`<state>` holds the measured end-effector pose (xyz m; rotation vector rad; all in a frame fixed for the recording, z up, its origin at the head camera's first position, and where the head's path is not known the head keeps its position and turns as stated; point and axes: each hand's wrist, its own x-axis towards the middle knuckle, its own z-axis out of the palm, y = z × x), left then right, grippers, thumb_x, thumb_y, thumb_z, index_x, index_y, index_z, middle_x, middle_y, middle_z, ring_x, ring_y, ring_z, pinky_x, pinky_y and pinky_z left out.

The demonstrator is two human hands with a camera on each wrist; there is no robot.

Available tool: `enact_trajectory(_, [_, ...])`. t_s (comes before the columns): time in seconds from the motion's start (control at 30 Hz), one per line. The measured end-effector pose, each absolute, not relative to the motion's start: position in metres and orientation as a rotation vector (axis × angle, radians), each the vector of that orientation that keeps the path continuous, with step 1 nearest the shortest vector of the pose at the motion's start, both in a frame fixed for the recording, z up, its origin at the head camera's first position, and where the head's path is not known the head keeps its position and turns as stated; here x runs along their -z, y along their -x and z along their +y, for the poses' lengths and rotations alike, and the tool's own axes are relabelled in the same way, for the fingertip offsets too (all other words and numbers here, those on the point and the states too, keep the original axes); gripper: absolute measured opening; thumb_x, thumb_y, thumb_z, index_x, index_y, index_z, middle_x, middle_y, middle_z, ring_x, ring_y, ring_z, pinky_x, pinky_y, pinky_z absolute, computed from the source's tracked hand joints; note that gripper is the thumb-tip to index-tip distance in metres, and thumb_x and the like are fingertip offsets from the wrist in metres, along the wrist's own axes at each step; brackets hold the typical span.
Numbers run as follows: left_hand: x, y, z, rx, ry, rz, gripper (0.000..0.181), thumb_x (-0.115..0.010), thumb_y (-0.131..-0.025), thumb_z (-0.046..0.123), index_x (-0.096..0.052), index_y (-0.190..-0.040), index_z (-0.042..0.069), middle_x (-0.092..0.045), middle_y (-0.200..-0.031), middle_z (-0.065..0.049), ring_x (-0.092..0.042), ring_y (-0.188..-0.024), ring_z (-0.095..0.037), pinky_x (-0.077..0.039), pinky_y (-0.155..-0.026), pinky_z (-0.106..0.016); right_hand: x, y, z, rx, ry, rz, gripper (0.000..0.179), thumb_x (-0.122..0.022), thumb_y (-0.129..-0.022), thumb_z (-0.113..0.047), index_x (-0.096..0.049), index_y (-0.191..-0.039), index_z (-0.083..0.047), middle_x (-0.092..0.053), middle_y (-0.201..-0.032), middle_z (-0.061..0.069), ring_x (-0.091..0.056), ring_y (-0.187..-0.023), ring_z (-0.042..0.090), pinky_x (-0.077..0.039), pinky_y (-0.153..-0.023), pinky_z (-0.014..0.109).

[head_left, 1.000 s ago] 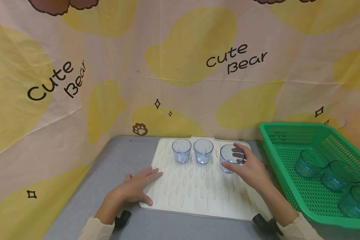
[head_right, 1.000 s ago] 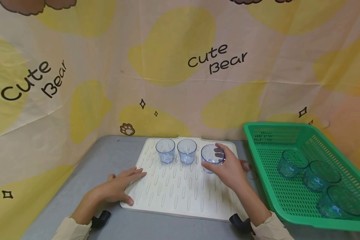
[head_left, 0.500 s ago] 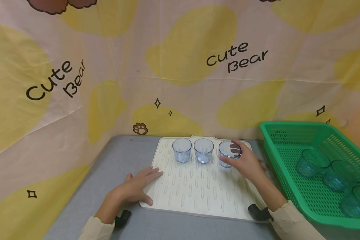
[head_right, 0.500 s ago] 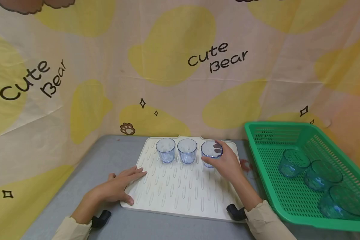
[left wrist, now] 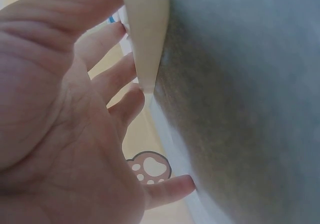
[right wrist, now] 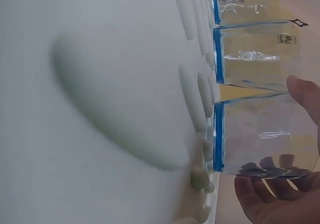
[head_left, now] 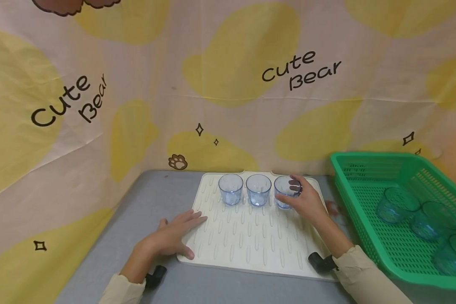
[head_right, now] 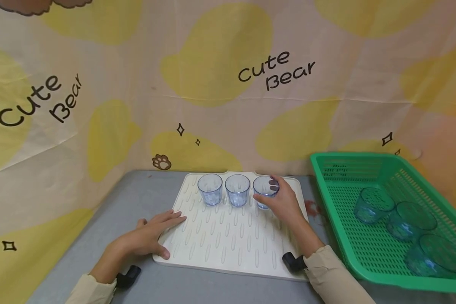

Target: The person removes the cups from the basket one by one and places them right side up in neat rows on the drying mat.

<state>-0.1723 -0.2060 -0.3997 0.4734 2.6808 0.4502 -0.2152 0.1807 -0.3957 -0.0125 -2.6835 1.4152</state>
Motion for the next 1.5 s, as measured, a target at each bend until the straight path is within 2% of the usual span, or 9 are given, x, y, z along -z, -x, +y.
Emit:
enact_trajectory(0.23, [0.401,0.173,-0.205,-0.449,-0.475,2.681,0.102,-0.088,-0.064,0.039,-0.038,-0.152,0.035,-0.027,-0.165,0.003,-0.019,-0.154,-0.029,-0.002,-0.107,-0.083,0.399,0.218,0.182,-1.379,-0.009,-2.669,0.085,-0.083,-0.079,-0.035,-0.04,-0.147,-0.006,-0.057,-0.139,0.02,-0.055,-0.129,0.037,-0.045,-0.105,0.051])
enact_trajectory(0.7, [0.402,0.173,-0.207,-0.446,-0.462,2.679,0.102,-0.089,-0.064,0.038,-0.039,-0.152,0.035,-0.027,-0.165,0.004,-0.018,-0.154,-0.029,-0.002,-0.107,-0.083,0.398,0.218,0.179,-1.4,0.013,-2.715,0.093,-0.081,-0.081,-0.038,-0.032,-0.152,-0.004,-0.05,-0.145,0.023,-0.05,-0.133,0.04,-0.043,-0.109,0.053])
enact_trajectory(1.03, [0.4,0.172,-0.206,-0.462,-0.475,2.686,0.101,-0.089,-0.064,0.038,-0.039,-0.152,0.034,-0.028,-0.165,0.003,-0.019,-0.154,-0.029,-0.002,-0.107,-0.082,0.394,0.213,0.182,-1.45,0.004,-2.64,0.097,-0.083,-0.079,-0.033,-0.029,-0.153,-0.001,-0.045,-0.147,0.023,-0.048,-0.131,0.042,-0.042,-0.108,0.053])
enact_trajectory(1.27, [0.398,0.173,-0.205,-0.454,-0.476,2.68,0.101,-0.089,-0.065,0.036,-0.039,-0.152,0.033,-0.027,-0.165,0.002,-0.019,-0.154,-0.03,-0.001,-0.107,-0.082,0.381,0.204,0.184,-1.449,0.01,-2.626,0.097,-0.082,-0.081,-0.035,-0.027,-0.155,-0.004,-0.039,-0.154,0.021,-0.042,-0.138,0.043,-0.037,-0.113,0.055])
enact_trajectory(1.5, [0.399,0.173,-0.205,-0.449,-0.47,2.68,0.101,-0.088,-0.064,0.037,-0.039,-0.152,0.034,-0.026,-0.166,0.003,-0.018,-0.155,-0.03,-0.002,-0.107,-0.083,0.349,0.183,0.183,-1.314,-0.029,-2.663,0.091,-0.074,-0.087,-0.04,-0.025,-0.155,-0.004,-0.035,-0.157,0.02,-0.035,-0.144,0.041,-0.036,-0.113,0.056])
